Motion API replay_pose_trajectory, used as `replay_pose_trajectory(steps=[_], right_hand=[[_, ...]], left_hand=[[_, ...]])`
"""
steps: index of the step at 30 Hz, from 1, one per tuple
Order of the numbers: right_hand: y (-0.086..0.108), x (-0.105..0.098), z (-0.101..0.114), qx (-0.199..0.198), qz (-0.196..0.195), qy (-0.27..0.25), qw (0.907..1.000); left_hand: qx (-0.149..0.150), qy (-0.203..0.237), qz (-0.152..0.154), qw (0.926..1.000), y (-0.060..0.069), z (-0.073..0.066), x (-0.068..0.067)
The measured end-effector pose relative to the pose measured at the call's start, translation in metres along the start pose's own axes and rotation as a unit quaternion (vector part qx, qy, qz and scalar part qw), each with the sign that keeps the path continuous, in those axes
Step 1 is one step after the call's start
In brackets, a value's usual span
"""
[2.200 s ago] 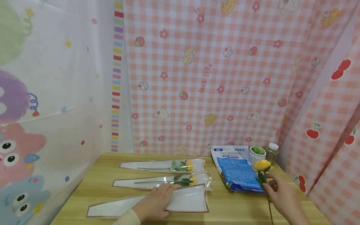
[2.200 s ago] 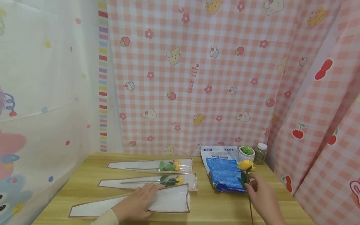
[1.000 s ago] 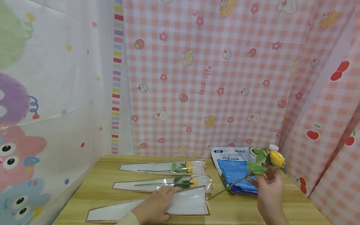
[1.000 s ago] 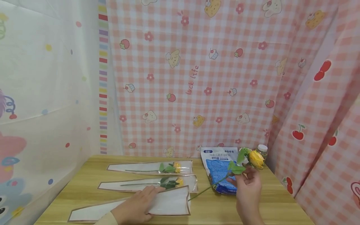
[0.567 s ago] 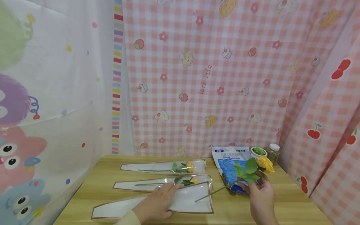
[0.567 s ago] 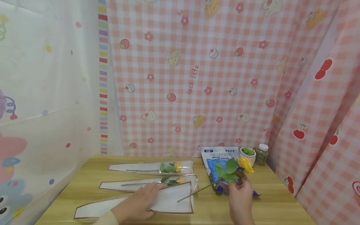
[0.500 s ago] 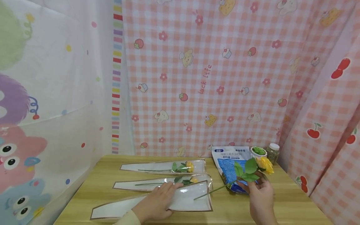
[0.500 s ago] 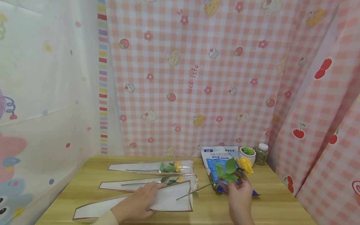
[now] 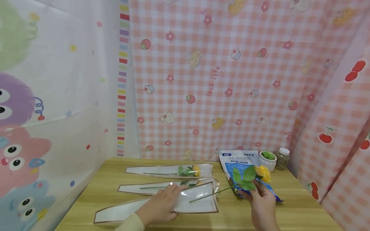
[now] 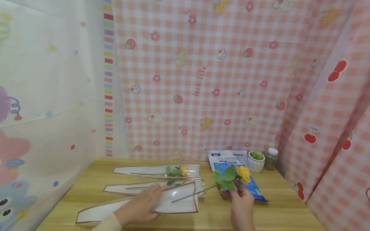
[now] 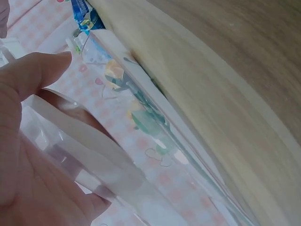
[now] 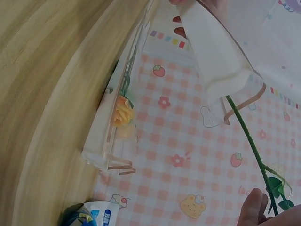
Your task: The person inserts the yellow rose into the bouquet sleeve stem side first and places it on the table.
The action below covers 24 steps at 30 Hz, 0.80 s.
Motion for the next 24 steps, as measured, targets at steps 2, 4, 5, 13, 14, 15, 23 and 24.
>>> replay_pose_trajectory(steps=[2, 4, 5, 13, 14, 15, 23, 24], right_hand=[[0.0, -0.001, -0.002, 0.012, -0.001, -0.023, 0.9997], [-0.002, -0.003, -0.002, 0.023, 0.001, -0.039, 0.999], [-0.003, -0.003, -0.002, 0.028, -0.002, -0.044, 0.9986], [-0.012, -0.007, -0.001, 0.024, -0.02, -0.011, 0.9995], [-0.012, -0.007, -0.002, 0.022, -0.017, -0.003, 0.9996], [-0.011, -0.007, -0.003, 0.02, -0.014, 0.005, 0.9997], [-0.013, -0.006, -0.007, 0.03, 0.006, 0.063, 0.9975], [-0.013, -0.005, -0.008, 0.035, 0.012, 0.067, 0.9971]], left_hand=[[-0.002, -0.003, 0.005, 1.0, -0.001, 0.0, -0.001], [-0.007, -0.005, 0.011, 0.9999, -0.002, 0.0, -0.001], [-0.009, -0.005, 0.012, 0.9999, -0.002, 0.001, -0.001], [-0.003, 0.001, 0.008, 1.0, -0.004, 0.002, 0.0], [-0.002, 0.002, 0.008, 1.0, -0.004, 0.002, 0.001], [0.001, 0.002, 0.008, 1.0, -0.003, 0.003, 0.002], [0.001, 0.003, 0.001, 1.0, -0.002, 0.004, 0.002], [0.002, 0.001, 0.001, 1.0, -0.002, 0.005, 0.002]])
Point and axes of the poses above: each hand's wrist, its own y-axis away from the middle knuckle, its own x-axis out of the palm, z = x × y, the point moved 5 cm from there along -y, towards the middle knuckle, and after that the axes turned 7 degrees about -z, right-handed, at the moved point
